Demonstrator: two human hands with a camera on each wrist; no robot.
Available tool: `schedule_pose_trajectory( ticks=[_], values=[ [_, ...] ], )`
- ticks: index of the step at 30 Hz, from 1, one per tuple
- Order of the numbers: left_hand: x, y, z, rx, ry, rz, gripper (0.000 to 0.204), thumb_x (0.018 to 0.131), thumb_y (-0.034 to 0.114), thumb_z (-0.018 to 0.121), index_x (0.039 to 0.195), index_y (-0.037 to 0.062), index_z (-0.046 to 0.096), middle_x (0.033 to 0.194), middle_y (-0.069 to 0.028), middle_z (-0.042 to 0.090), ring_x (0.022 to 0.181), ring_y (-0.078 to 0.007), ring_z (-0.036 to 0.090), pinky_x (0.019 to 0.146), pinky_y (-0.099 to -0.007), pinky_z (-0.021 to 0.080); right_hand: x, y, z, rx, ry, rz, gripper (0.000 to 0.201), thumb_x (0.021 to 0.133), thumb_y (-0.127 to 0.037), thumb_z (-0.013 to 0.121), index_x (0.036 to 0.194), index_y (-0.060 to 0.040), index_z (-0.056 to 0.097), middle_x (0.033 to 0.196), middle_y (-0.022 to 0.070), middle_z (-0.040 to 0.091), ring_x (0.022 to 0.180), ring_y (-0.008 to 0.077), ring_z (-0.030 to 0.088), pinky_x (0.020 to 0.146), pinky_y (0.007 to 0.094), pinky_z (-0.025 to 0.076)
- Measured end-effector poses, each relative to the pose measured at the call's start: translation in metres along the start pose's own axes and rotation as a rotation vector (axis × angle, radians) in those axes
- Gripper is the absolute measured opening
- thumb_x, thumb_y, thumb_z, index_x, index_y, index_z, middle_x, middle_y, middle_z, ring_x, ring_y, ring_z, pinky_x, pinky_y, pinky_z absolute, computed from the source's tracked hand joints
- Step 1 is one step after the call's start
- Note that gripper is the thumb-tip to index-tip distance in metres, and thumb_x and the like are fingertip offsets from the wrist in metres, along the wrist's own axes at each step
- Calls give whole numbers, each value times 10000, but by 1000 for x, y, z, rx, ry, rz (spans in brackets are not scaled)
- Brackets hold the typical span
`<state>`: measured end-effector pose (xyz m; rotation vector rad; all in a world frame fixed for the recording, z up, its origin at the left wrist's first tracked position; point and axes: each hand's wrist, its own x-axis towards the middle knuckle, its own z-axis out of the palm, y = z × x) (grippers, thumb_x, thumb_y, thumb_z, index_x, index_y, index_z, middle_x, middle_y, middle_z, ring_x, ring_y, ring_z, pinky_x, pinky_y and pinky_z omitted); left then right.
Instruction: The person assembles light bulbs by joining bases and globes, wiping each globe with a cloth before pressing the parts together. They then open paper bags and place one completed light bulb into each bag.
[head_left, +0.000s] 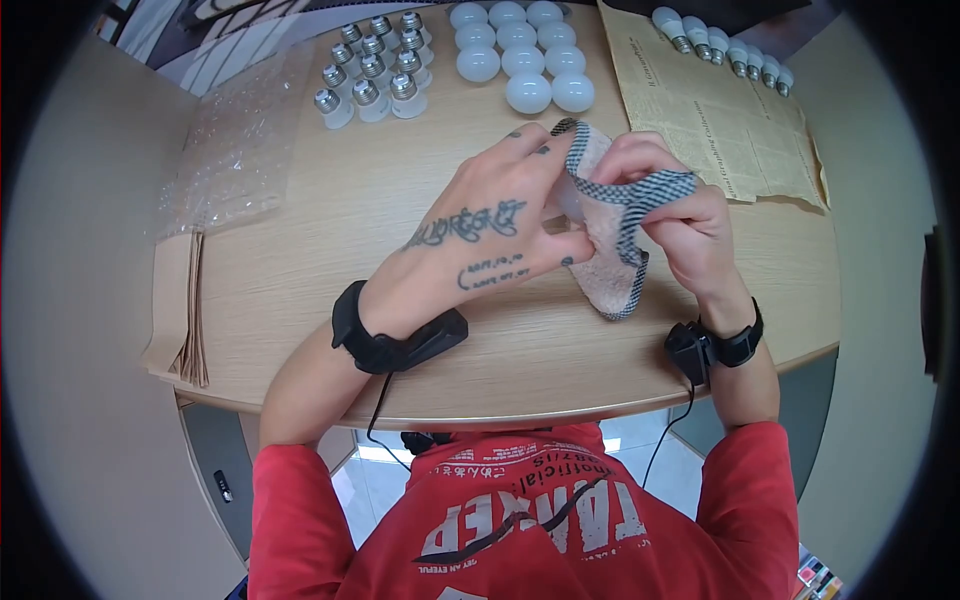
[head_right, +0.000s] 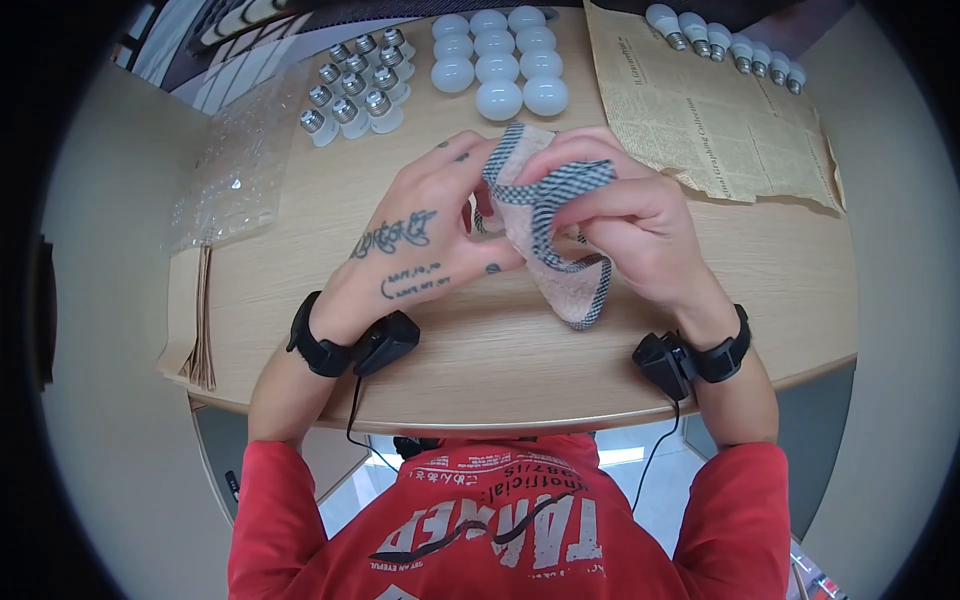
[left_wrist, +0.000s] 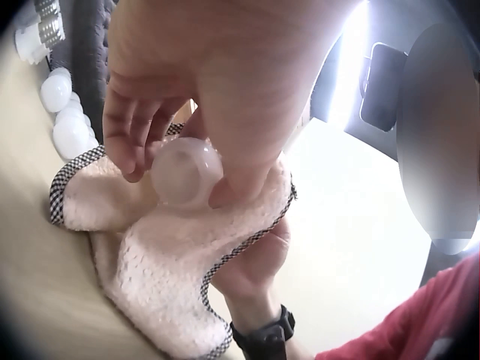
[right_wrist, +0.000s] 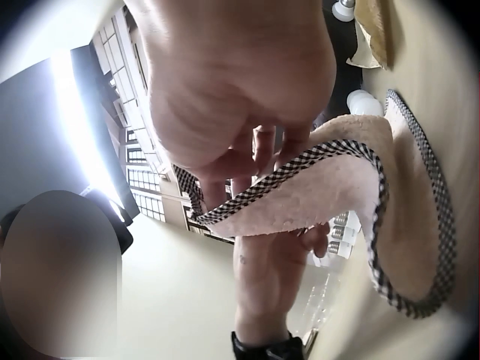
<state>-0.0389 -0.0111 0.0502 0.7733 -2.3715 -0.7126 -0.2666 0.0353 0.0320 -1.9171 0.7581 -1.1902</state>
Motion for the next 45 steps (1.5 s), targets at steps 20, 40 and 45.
schedule_pose_trajectory(
  ticks=[20, 40, 45],
  values=[
    [2, 6, 20, -145, 325, -51, 612, 691, 155, 855, 1218, 85, 551, 886, -24, 535, 674, -106, 516, 588, -259, 443, 7, -5, 34, 365, 385, 368, 319, 1018, -245, 413, 1160, 8, 547, 1042, 89, 633, 958, 141, 608, 865, 291, 489],
    [-4, 7, 28, -86, 67, 63, 149, 824, 163, 738, 872, 28, 695, 732, -105, 640, 608, -214, 615, 561, -328, 475, 8, 7, 35, 172, 526, 149, 733, 1017, -576, 234, 1476, -17, 355, 1442, 128, 428, 1269, 209, 451, 1061, 360, 394],
    [-3, 14, 21, -139, 60, -122, 119, 836, 73, 675, 941, 19, 693, 731, -156, 671, 612, -259, 648, 590, -341, 496, 9, 4, 39, 274, 490, 179, 617, 1026, -454, 395, 1449, -6, 395, 1418, 128, 473, 1240, 182, 484, 1063, 330, 386]
  ],
)
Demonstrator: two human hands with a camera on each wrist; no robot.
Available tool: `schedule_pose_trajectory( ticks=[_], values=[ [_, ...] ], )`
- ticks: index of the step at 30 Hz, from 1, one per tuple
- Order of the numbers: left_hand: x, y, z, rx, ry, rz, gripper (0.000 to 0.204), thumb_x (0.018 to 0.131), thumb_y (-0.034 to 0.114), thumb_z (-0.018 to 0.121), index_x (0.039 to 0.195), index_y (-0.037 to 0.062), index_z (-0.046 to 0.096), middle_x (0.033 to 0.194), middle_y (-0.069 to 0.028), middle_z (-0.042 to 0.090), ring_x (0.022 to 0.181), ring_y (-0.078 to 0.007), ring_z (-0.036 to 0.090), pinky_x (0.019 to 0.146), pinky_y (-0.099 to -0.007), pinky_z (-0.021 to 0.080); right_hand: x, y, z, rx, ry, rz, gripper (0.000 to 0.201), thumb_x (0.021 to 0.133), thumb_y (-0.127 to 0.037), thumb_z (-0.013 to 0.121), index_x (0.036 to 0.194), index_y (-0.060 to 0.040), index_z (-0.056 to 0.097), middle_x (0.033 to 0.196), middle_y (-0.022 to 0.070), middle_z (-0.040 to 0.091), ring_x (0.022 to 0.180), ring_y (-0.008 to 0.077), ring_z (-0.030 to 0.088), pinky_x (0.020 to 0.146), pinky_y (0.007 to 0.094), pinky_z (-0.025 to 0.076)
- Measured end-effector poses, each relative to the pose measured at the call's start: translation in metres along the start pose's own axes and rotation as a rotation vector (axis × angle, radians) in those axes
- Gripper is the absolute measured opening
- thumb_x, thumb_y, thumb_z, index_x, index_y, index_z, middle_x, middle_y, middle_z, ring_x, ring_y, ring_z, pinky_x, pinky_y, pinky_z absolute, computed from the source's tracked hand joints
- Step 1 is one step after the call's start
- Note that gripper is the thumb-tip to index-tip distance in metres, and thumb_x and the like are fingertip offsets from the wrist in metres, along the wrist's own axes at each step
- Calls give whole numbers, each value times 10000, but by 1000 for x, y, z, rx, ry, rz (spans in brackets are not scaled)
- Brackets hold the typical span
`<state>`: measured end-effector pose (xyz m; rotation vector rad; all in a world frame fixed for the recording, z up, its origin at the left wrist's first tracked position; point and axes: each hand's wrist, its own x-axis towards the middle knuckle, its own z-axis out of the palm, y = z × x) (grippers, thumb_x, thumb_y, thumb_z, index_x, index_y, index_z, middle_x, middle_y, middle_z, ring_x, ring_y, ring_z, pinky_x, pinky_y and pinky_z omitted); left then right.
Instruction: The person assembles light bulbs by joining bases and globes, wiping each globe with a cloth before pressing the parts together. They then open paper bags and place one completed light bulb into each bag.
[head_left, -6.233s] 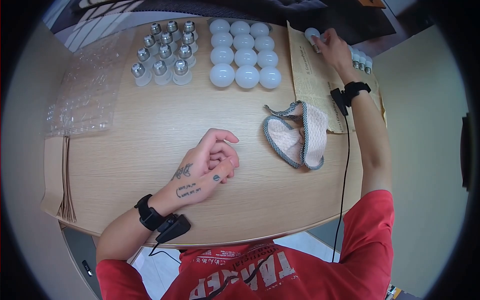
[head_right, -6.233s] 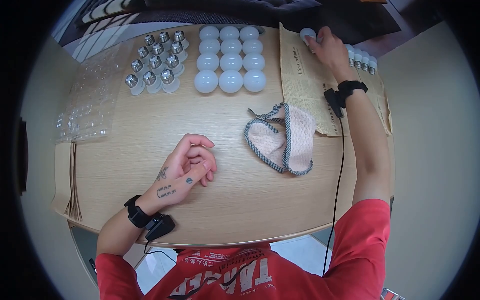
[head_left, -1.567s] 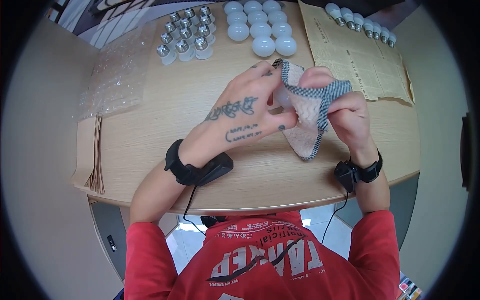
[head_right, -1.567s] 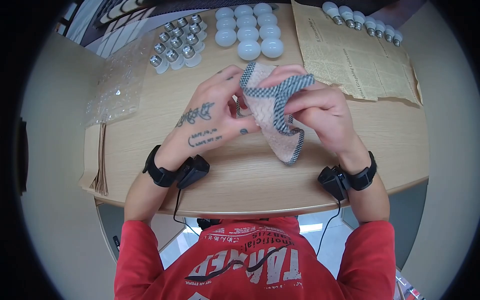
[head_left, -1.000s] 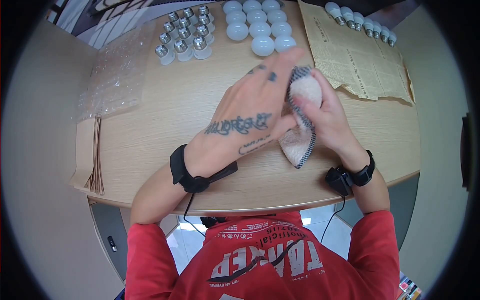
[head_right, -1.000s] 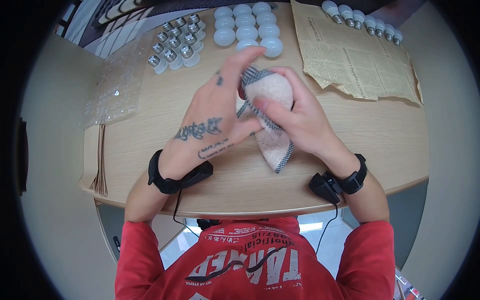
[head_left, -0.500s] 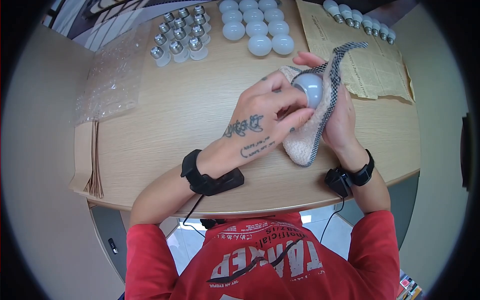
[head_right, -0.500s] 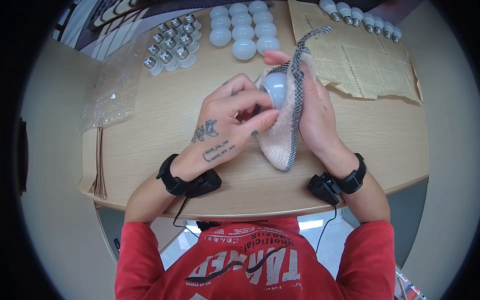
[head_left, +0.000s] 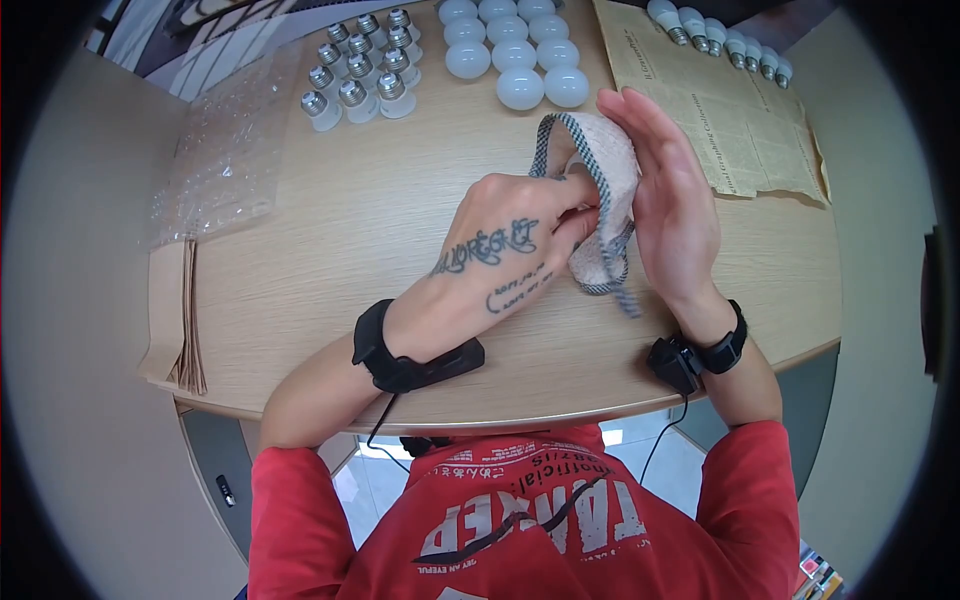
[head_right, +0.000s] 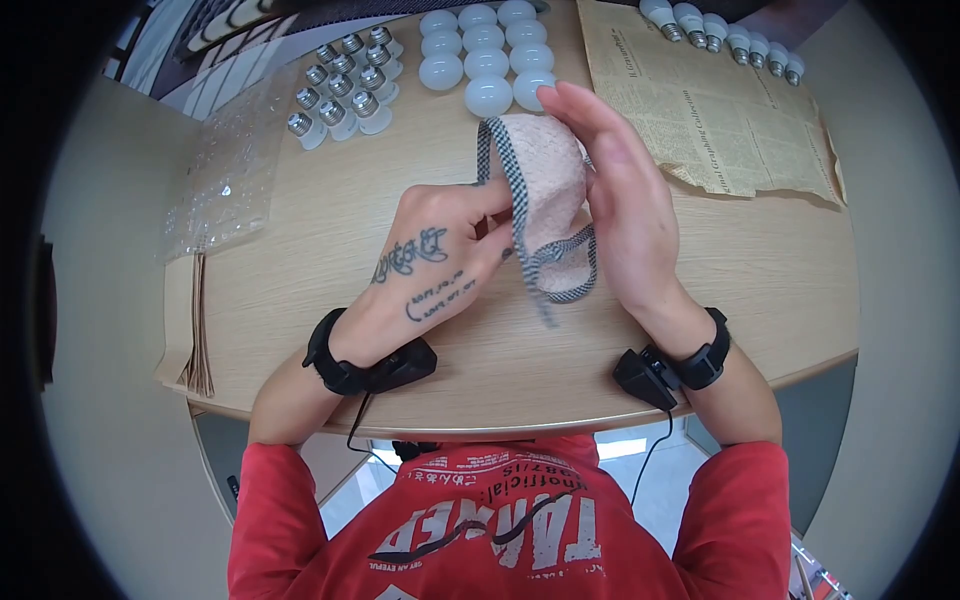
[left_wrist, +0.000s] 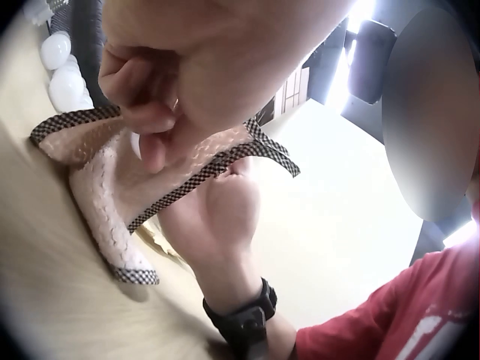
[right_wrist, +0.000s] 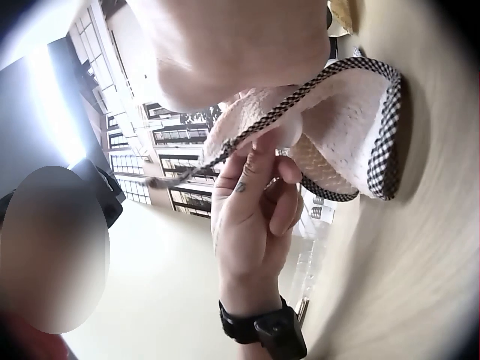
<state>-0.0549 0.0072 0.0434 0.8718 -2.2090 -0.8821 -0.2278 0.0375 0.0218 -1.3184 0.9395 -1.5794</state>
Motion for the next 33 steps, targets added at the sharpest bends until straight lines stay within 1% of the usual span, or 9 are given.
schedule_pose_trajectory(
  ticks=[2, 5, 8, 14, 20, 23, 26, 29, 33],
  values=[
    [0, -1, 0, -49, 63, 73, 140, 833, 39, 651, 965, 18, 692, 741, -167, 675, 622, -275, 657, 602, -344, 501, 0, 1, 3, -40, 39, 39, 549, 1016, -358, 499, 1434, -11, 420, 1379, 125, 515, 1225, 170, 499, 1049, 310, 394],
    [1, -8, -1, -70, 28, 28, 154, 830, 33, 655, 979, 19, 691, 740, -167, 668, 629, -290, 651, 611, -339, 499, 0, -1, 1, 24, 19, 146, 495, 973, -221, 603, 1401, -21, 456, 1298, 108, 558, 1167, 144, 537, 999, 282, 429],
    [3, -19, 0, -25, 21, 71, 144, 828, 45, 669, 966, 21, 697, 760, -152, 672, 652, -292, 650, 622, -336, 498, -2, -1, 0, -69, -55, 225, 434, 967, -231, 614, 1335, -29, 500, 1192, 86, 591, 1087, 125, 576, 923, 270, 479],
    [3, -17, 0, -31, -48, 172, 160, 783, 74, 716, 936, 28, 707, 813, -120, 665, 713, -291, 656, 625, -343, 501, -3, -1, -5, 91, -113, 416, 260, 960, -188, 619, 1154, -27, 560, 1046, 35, 629, 932, 75, 601, 790, 233, 507],
    [0, -27, 7, 66, -26, 333, 175, 746, 92, 747, 899, 18, 704, 946, -115, 655, 758, -287, 652, 652, -354, 523, -2, 2, -9, 75, -44, 352, 270, 1006, -273, 535, 1101, -25, 585, 947, 29, 637, 857, 60, 592, 754, 220, 487],
    [0, -19, 4, 156, -21, 320, 191, 727, 82, 753, 899, 19, 697, 962, -109, 653, 756, -284, 654, 666, -351, 530, -2, -5, 0, 132, 117, 442, 318, 1017, -325, 498, 1062, -24, 592, 910, 27, 634, 843, 65, 596, 770, 224, 484],
    [1, -16, 6, 177, 12, 318, 197, 703, 42, 746, 890, 23, 688, 939, -106, 647, 758, -285, 653, 669, -353, 535, -1, -7, 1, 260, 131, 528, 319, 1018, -320, 489, 1049, -18, 586, 933, 27, 632, 850, 74, 608, 775, 236, 492],
    [5, -22, 9, 110, 122, 445, 196, 686, 7, 732, 874, 24, 679, 915, -100, 634, 751, -284, 645, 668, -352, 534, -4, -1, -8, 248, -1, 538, 271, 991, -270, 543, 1093, -21, 570, 970, 33, 630, 860, 81, 622, 765, 236, 510],
    [5, -21, 6, 121, 101, 418, 189, 688, -16, 717, 867, 23, 670, 886, -95, 615, 749, -282, 636, 672, -347, 533, -4, -13, 1, 274, -36, 514, 285, 939, -210, 621, 1145, -29, 542, 1001, 42, 626, 868, 82, 628, 756, 223, 523]
  ],
)
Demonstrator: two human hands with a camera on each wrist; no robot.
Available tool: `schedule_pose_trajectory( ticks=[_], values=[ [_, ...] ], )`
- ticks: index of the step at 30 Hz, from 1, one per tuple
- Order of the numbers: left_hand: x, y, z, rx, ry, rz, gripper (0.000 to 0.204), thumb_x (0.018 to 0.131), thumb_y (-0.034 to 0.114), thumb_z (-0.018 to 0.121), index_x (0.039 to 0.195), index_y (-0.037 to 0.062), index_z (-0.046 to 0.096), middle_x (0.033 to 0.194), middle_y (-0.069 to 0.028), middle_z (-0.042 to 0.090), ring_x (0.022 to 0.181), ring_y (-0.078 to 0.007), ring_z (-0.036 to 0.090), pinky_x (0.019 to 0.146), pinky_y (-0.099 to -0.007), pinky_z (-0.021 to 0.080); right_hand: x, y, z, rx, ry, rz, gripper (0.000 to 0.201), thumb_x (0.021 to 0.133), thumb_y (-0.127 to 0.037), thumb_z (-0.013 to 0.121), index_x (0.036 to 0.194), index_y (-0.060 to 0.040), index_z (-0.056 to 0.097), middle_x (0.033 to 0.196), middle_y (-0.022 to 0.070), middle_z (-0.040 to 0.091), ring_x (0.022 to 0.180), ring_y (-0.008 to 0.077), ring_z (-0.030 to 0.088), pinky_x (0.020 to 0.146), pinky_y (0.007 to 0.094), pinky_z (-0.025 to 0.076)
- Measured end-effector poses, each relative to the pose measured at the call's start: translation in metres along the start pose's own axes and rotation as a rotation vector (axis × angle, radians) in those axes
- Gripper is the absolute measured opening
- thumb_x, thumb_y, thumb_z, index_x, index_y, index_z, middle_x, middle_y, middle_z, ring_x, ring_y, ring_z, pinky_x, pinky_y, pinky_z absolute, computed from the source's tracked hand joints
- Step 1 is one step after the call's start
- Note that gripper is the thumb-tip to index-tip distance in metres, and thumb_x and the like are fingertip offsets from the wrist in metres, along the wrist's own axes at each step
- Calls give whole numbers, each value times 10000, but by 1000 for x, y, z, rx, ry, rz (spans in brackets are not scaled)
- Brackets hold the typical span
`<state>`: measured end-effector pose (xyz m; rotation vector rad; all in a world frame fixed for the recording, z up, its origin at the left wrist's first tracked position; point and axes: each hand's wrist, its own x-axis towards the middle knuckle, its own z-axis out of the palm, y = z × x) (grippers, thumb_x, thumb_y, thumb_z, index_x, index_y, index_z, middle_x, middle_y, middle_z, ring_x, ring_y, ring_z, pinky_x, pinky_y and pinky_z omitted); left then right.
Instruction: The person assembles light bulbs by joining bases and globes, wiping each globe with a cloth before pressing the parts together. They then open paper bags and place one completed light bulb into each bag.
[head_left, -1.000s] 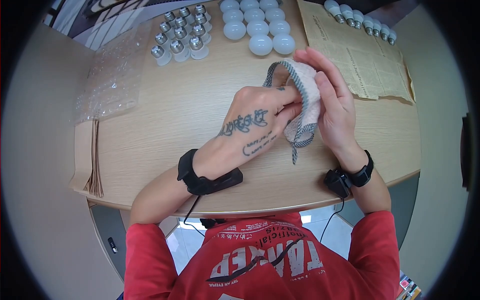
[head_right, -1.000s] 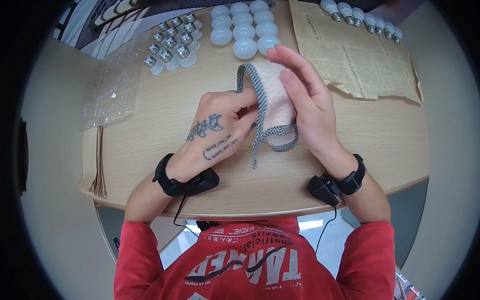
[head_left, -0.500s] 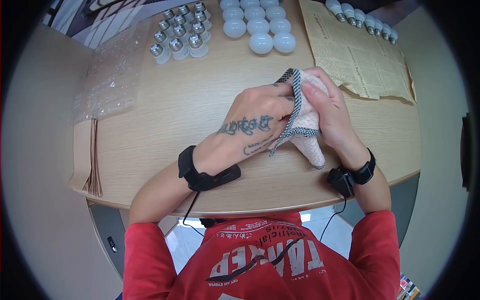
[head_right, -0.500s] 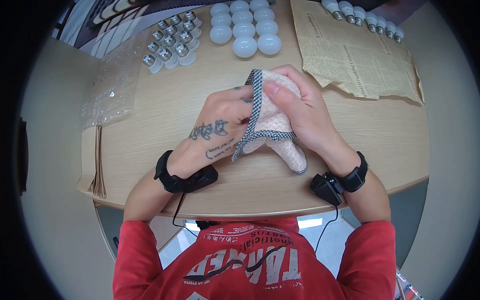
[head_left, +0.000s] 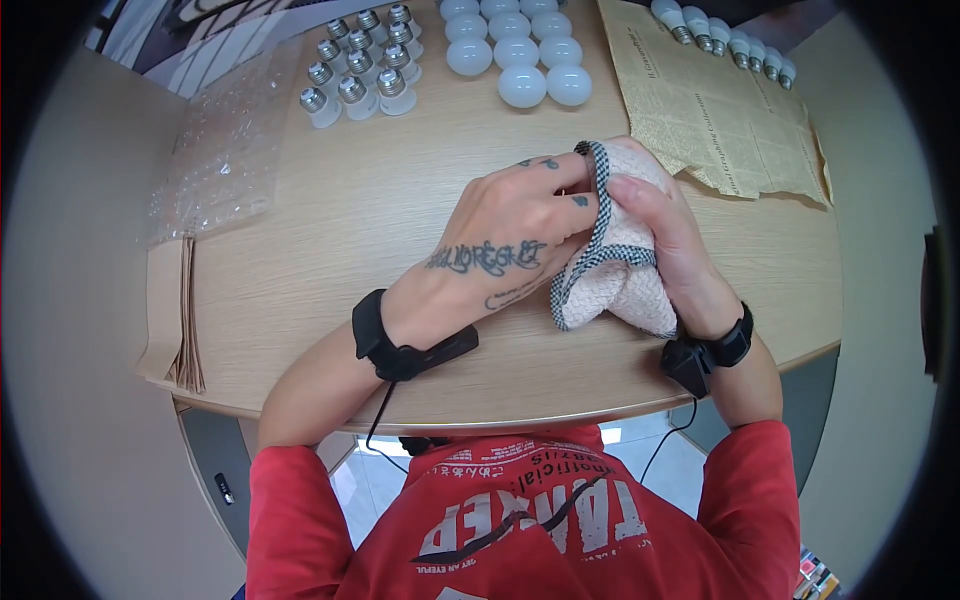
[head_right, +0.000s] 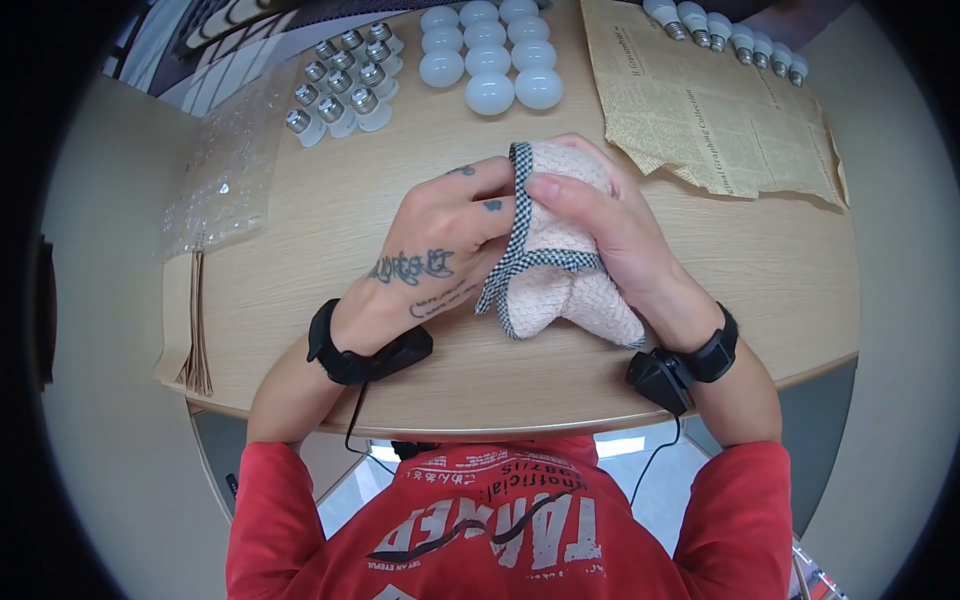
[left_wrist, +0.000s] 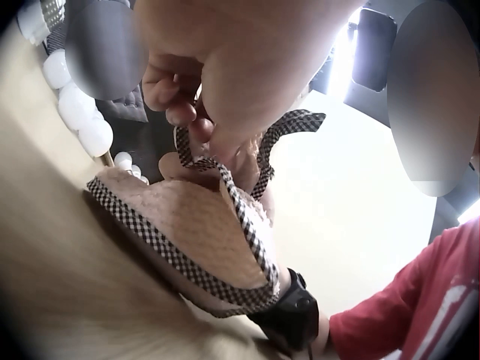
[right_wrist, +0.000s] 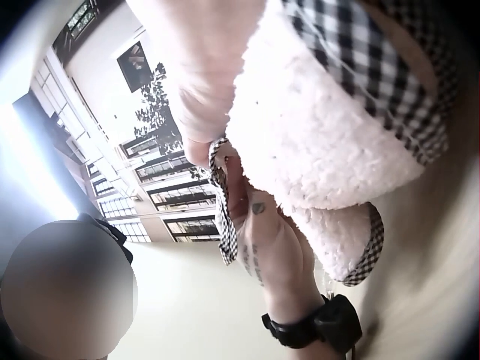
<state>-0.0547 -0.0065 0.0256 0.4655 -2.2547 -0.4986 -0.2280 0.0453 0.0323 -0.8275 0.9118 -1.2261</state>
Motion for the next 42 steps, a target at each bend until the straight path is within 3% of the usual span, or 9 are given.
schedule_pose_trajectory(
  ticks=[5, 11, 14, 17, 20, 23, 35, 38, 42],
  values=[
    [-2, -2, -1, 20, -34, -50, 194, 687, 13, 736, 864, 15, 658, 866, -90, 597, 747, -273, 629, 665, -343, 524, 1, 1, 1, -24, 36, -88, 301, 942, -197, 629, 1174, -27, 540, 1009, 48, 638, 875, 85, 633, 754, 227, 529],
    [0, 6, -1, 29, -77, -117, 218, 743, 153, 796, 859, -8, 707, 853, -95, 599, 703, -256, 627, 637, -337, 517, 5, 5, -5, 77, 157, -30, 347, 1028, -333, 481, 1142, -21, 582, 1012, 56, 657, 876, 106, 645, 780, 241, 530],
    [0, 2, 3, 58, -48, -98, 236, 760, 197, 802, 847, -9, 728, 859, -109, 609, 693, -255, 635, 629, -333, 519, 5, 3, -3, 11, 174, -49, 443, 1024, -415, 449, 1130, -15, 607, 1036, 109, 677, 928, 162, 673, 830, 286, 551],
    [-2, 3, 0, 42, -89, -125, 238, 744, 151, 797, 890, -17, 712, 905, -127, 618, 751, -280, 644, 666, -343, 523, 5, 6, -9, -86, 150, -23, 473, 1023, -432, 444, 1166, -6, 590, 1057, 112, 669, 947, 162, 667, 840, 286, 550],
    [-3, 2, -1, -20, -80, -83, 282, 717, 100, 784, 952, -21, 688, 963, -138, 621, 820, -308, 641, 710, -358, 523, 1, 5, 3, -149, 103, -61, 402, 1032, -383, 469, 1146, -10, 567, 1016, 46, 634, 911, 81, 599, 816, 228, 486],
    [-4, 1, -2, -63, -120, -122, 341, 688, 64, 772, 994, -36, 659, 997, -146, 615, 856, -325, 631, 739, -369, 516, 2, 7, 0, -148, 50, -57, 412, 1028, -391, 483, 1160, -8, 555, 1038, 41, 619, 936, 70, 582, 839, 223, 472],
    [-3, 2, -5, -159, -75, -136, 327, 693, 88, 771, 953, -58, 636, 973, -150, 602, 816, -348, 612, 694, -377, 481, 1, 17, -3, -109, 18, -136, 514, 995, -473, 531, 1216, -10, 508, 1090, 48, 606, 973, 81, 582, 858, 241, 481],
    [-3, 2, -3, -182, -33, -139, 305, 705, 87, 778, 941, -48, 639, 919, -131, 588, 733, -307, 593, 647, -344, 466, 1, 19, -3, -130, 12, -167, 529, 999, -498, 506, 1195, -7, 518, 1072, 43, 606, 963, 77, 575, 853, 237, 474],
    [1, -1, -4, -227, -30, -247, 248, 750, 89, 782, 930, -27, 656, 846, -74, 576, 639, -164, 531, 583, -278, 422, 3, 14, -6, -324, 37, -212, 512, 1026, -484, 451, 1120, 5, 567, 1004, 31, 615, 934, 77, 568, 836, 230, 462]
  ],
)
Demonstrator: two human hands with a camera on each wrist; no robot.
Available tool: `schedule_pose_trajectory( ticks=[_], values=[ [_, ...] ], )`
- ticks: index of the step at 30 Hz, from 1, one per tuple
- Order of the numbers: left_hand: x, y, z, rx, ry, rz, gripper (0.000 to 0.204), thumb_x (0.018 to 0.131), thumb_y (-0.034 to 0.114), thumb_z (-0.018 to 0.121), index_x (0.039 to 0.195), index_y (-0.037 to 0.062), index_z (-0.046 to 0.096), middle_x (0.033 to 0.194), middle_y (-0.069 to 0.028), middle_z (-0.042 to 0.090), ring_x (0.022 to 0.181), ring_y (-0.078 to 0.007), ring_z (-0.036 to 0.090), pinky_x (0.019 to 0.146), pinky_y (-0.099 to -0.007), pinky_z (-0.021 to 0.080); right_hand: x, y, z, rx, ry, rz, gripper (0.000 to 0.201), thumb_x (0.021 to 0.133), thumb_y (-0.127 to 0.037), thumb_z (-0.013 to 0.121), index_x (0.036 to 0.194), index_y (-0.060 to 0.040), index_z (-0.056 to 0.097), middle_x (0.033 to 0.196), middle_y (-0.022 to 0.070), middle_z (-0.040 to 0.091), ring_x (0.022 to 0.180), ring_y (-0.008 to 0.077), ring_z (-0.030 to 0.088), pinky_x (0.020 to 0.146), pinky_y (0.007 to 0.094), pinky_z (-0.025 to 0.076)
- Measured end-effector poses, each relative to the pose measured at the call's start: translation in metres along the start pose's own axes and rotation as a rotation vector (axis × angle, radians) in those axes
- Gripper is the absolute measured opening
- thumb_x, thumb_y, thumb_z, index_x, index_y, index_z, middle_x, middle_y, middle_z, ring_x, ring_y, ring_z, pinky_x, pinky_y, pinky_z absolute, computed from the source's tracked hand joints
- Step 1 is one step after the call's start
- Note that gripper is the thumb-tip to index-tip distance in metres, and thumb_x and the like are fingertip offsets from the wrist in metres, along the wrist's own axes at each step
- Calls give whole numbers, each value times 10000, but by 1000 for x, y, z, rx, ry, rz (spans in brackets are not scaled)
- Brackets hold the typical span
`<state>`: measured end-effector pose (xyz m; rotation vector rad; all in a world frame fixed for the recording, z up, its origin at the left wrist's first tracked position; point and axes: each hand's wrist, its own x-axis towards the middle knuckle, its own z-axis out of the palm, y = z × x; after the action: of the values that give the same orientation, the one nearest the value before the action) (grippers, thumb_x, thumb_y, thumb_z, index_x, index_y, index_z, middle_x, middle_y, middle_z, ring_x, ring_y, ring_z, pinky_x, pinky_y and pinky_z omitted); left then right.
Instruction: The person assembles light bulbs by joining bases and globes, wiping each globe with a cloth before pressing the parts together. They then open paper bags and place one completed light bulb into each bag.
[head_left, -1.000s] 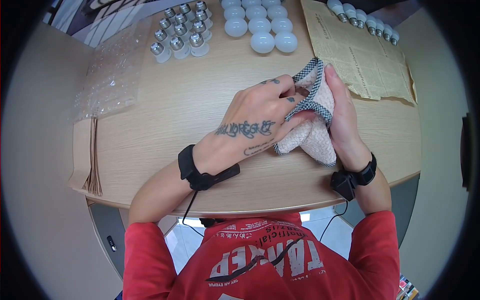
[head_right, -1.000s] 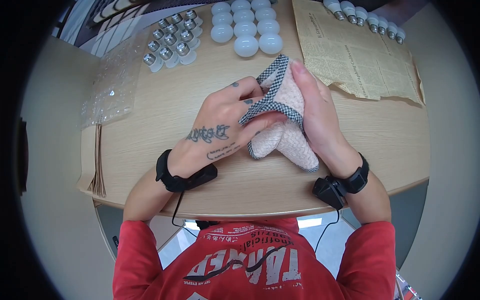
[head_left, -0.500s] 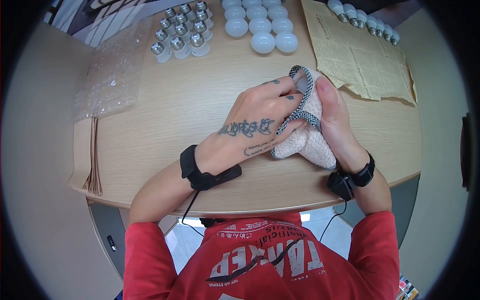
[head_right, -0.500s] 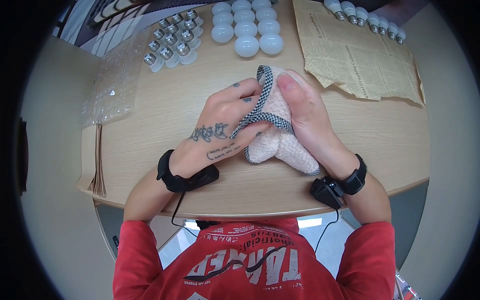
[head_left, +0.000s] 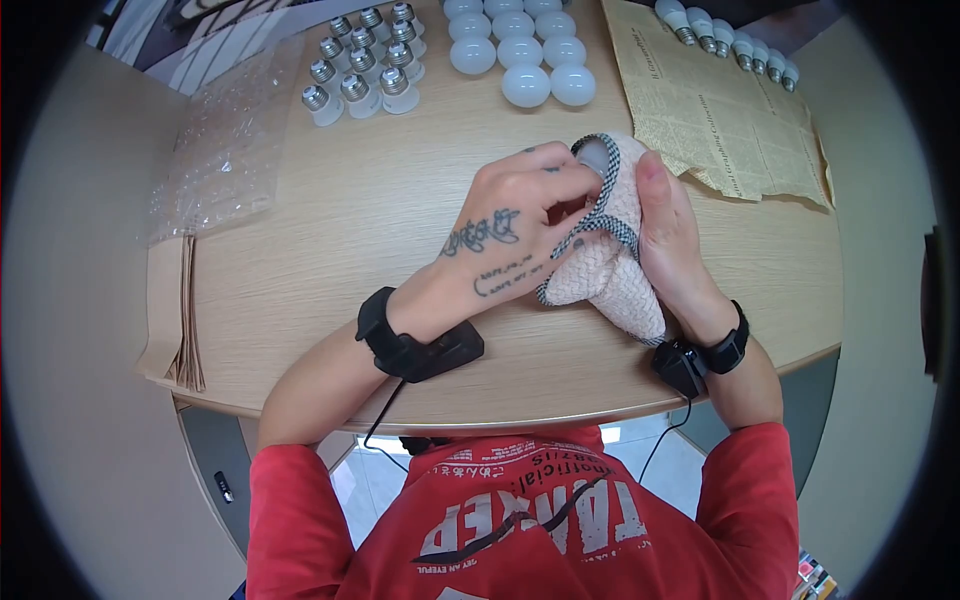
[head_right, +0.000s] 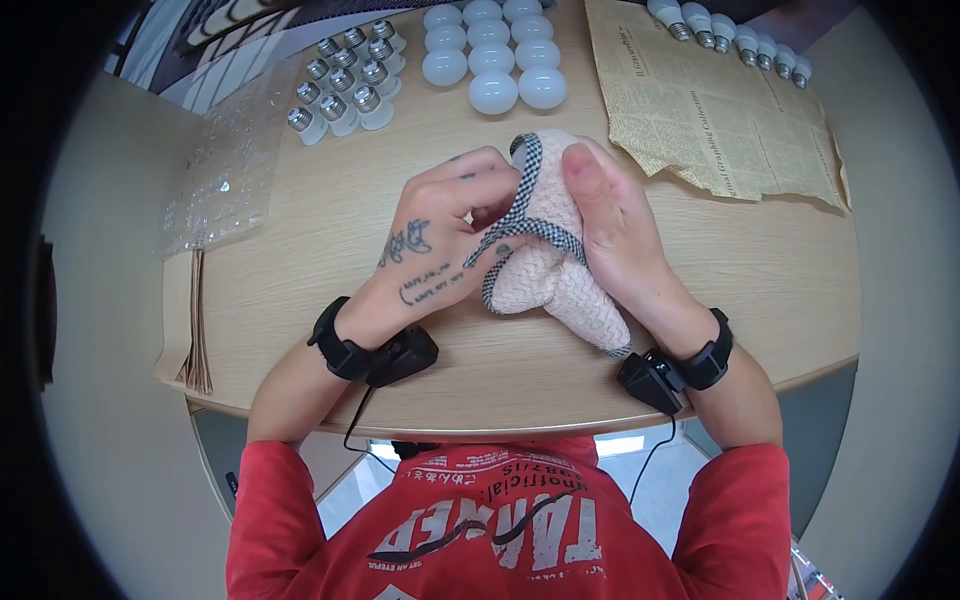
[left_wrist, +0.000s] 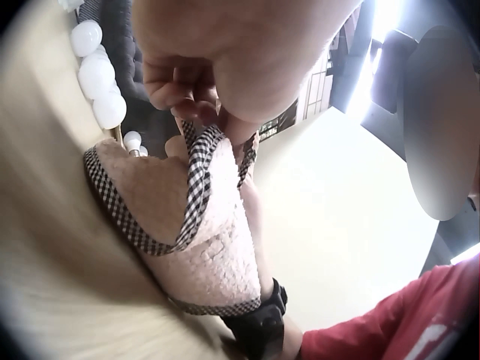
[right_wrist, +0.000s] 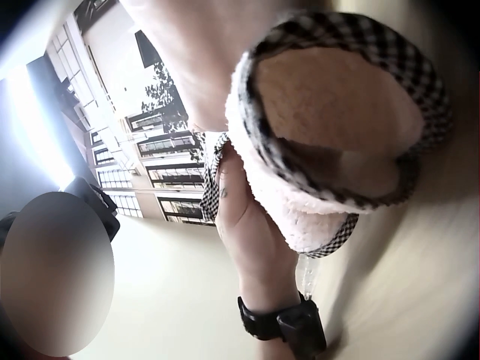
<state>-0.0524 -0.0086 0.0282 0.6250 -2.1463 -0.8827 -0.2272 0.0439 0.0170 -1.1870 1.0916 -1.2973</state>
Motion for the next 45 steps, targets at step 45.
schedule_pose_trajectory(
  ticks=[45],
  values=[
    [20, -43, -71, 665, 186, -143, 244, 916, 285, 672, 1020, 65, 698, 638, -54, 591, 544, -133, 527, 521, -298, 412, 5, -5, -6, -466, 93, -275, 515, 795, -122, 761, 1267, -23, 580, 1165, 110, 598, 1044, 211, 617, 904, 334, 520]
  ],
)
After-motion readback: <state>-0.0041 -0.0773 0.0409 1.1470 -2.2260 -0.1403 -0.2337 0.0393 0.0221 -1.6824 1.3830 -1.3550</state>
